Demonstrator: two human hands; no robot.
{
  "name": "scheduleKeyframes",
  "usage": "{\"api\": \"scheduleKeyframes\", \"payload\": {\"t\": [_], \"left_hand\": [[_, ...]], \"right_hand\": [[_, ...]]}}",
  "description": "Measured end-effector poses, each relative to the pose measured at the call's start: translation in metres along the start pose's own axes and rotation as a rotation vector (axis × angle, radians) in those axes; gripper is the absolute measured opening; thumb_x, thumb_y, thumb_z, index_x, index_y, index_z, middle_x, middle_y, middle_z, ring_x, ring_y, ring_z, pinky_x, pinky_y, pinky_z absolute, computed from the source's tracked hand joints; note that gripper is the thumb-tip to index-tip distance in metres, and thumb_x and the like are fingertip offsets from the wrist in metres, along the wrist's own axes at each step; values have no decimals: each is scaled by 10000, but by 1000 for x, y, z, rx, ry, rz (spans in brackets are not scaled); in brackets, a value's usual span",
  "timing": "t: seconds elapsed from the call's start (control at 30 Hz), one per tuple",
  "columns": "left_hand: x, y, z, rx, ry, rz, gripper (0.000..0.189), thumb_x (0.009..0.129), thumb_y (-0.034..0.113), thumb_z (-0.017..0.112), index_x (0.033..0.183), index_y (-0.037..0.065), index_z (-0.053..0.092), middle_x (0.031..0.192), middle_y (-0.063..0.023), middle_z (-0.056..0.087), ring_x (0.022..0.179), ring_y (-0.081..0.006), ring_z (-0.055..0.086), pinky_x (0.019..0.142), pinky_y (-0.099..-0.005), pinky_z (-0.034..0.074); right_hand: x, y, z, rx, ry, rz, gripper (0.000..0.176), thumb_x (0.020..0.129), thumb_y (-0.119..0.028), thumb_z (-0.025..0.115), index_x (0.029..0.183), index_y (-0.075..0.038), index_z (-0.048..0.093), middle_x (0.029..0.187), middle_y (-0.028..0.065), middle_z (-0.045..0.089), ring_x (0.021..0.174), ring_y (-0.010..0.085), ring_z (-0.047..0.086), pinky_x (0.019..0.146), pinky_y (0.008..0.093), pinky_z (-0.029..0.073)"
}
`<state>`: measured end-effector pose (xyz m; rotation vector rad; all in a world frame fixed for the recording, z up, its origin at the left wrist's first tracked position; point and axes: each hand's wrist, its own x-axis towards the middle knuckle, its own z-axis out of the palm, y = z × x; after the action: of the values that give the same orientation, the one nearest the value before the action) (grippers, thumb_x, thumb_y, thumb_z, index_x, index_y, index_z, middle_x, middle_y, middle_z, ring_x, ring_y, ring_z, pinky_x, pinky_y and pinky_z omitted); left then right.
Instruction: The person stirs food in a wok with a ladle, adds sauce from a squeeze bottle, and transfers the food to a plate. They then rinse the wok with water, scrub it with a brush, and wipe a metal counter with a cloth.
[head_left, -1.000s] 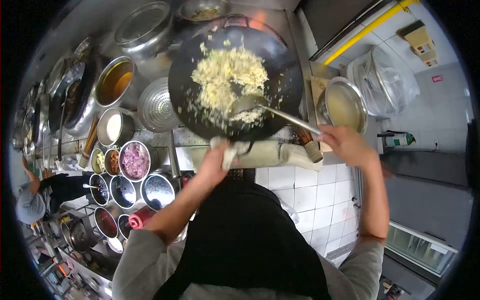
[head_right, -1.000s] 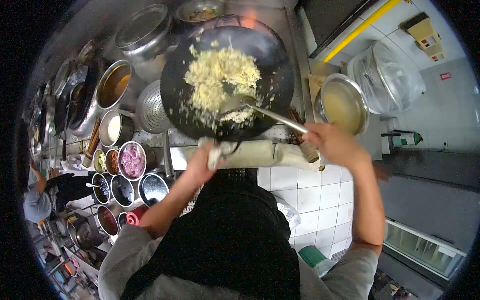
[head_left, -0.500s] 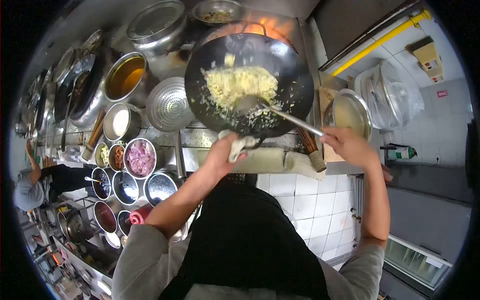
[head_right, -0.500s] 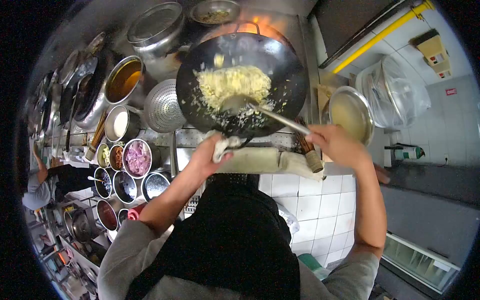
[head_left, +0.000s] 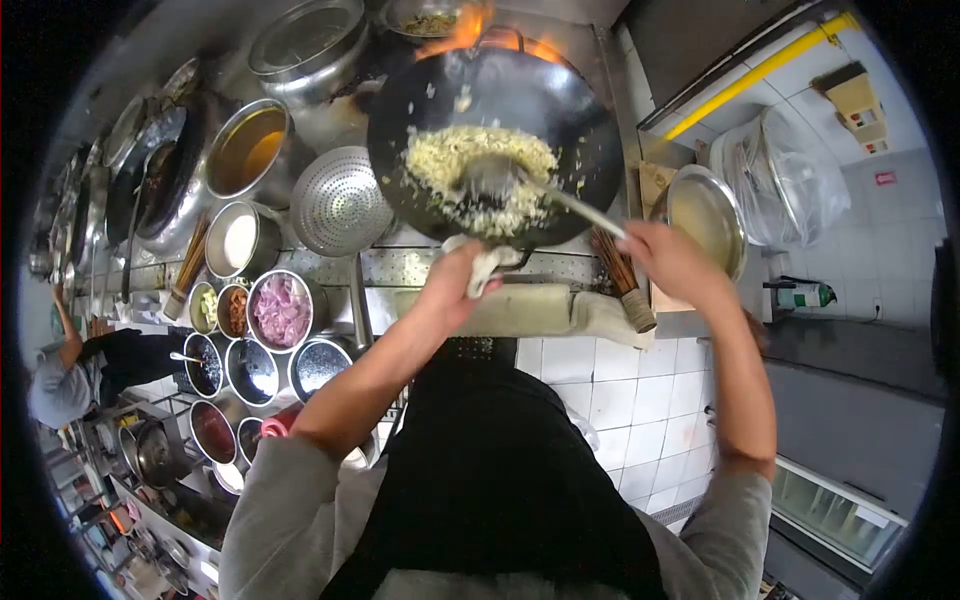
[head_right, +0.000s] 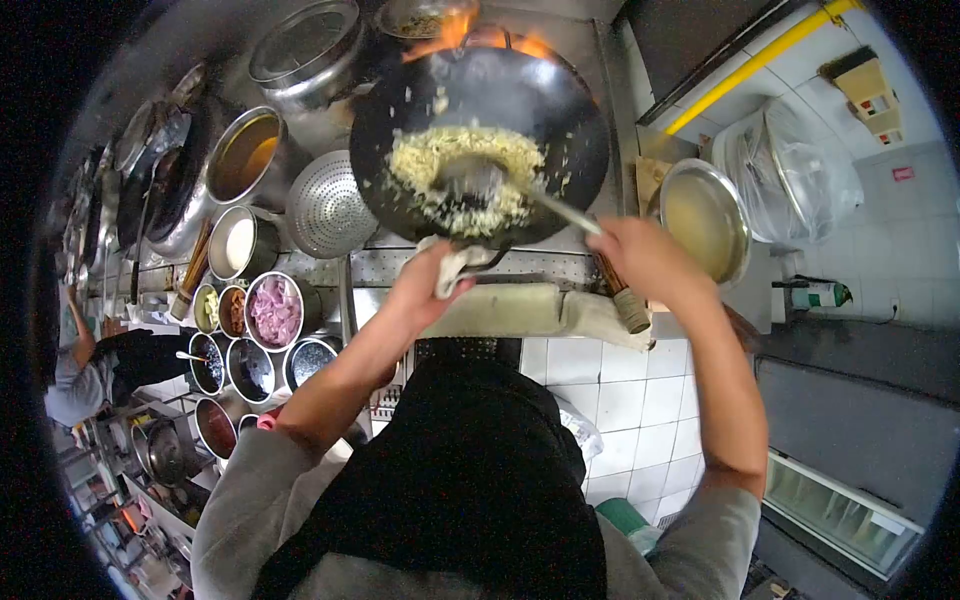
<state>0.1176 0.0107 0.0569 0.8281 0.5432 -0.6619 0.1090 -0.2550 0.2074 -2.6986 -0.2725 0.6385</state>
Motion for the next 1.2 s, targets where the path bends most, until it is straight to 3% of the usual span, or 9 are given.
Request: {"api": "scheduleKeyframes", "payload": {"t": [0.07,0.2,0.4,0.5,0.6,0.8,0.87,1.07,1.2], "left_hand": [[26,-29,-9,0,23,14,136,910,180,472,946,59,522,887,-112,591,734,-190,578,621,-321,509],[22,-103,-59,146,28,52,185,898,122,475,1036,4,511,946,-133,592,797,-231,616,579,-343,534],[-34,-3,-7,-53,69,-47,164,902,158,463,983,29,521,874,-95,587,737,-205,591,523,-309,506],[15,-26,-13,7,29,19,148,889,149,491,978,34,518,879,-102,585,735,-202,587,562,-307,512],[21,-91,-44,149,45,77,153,875,96,480,1003,12,488,922,-127,587,735,-212,599,558,-321,531],[-30,-30,-23,-39,-27,5,139,904,151,450,983,46,496,949,-127,593,747,-222,601,581,-315,530],[-9,-2,0,-79,-5,0,141,889,158,497,970,46,525,916,-101,605,767,-200,605,538,-308,522],[-4,-93,-50,59,9,41,199,825,61,561,1009,-9,533,890,-110,602,729,-219,610,570,-337,530],[-32,-63,-55,21,-76,55,210,891,190,495,1050,54,480,943,-100,584,829,-212,599,631,-344,526]], "right_hand": [[44,17,39,-64,339,29,338,911,-291,487,1085,-10,558,758,231,608,760,417,589,709,480,459],[21,-2,51,-35,358,159,330,911,-281,485,1109,-25,549,804,257,608,804,429,584,705,500,458],[-15,6,-5,96,57,-139,283,887,-272,524,1046,-41,560,788,263,597,794,417,583,690,498,453],[29,6,21,-25,122,-20,278,889,-266,528,1025,-28,569,774,272,593,769,416,586,682,497,448],[39,18,68,31,474,49,299,897,-265,526,1048,-14,586,737,302,572,706,429,585,681,496,448],[-29,3,11,80,129,-20,294,896,-296,521,1012,-40,608,800,251,595,738,389,595,669,442,448],[-7,0,-9,28,-57,151,287,895,-306,519,996,-58,621,830,219,605,759,373,590,669,414,441],[31,27,76,-11,542,-29,330,890,-289,533,1063,-12,586,689,277,577,637,425,582,604,479,470],[-20,19,21,72,162,-56,314,872,-273,552,1066,-32,605,823,249,608,791,419,585,709,470,461]]}}
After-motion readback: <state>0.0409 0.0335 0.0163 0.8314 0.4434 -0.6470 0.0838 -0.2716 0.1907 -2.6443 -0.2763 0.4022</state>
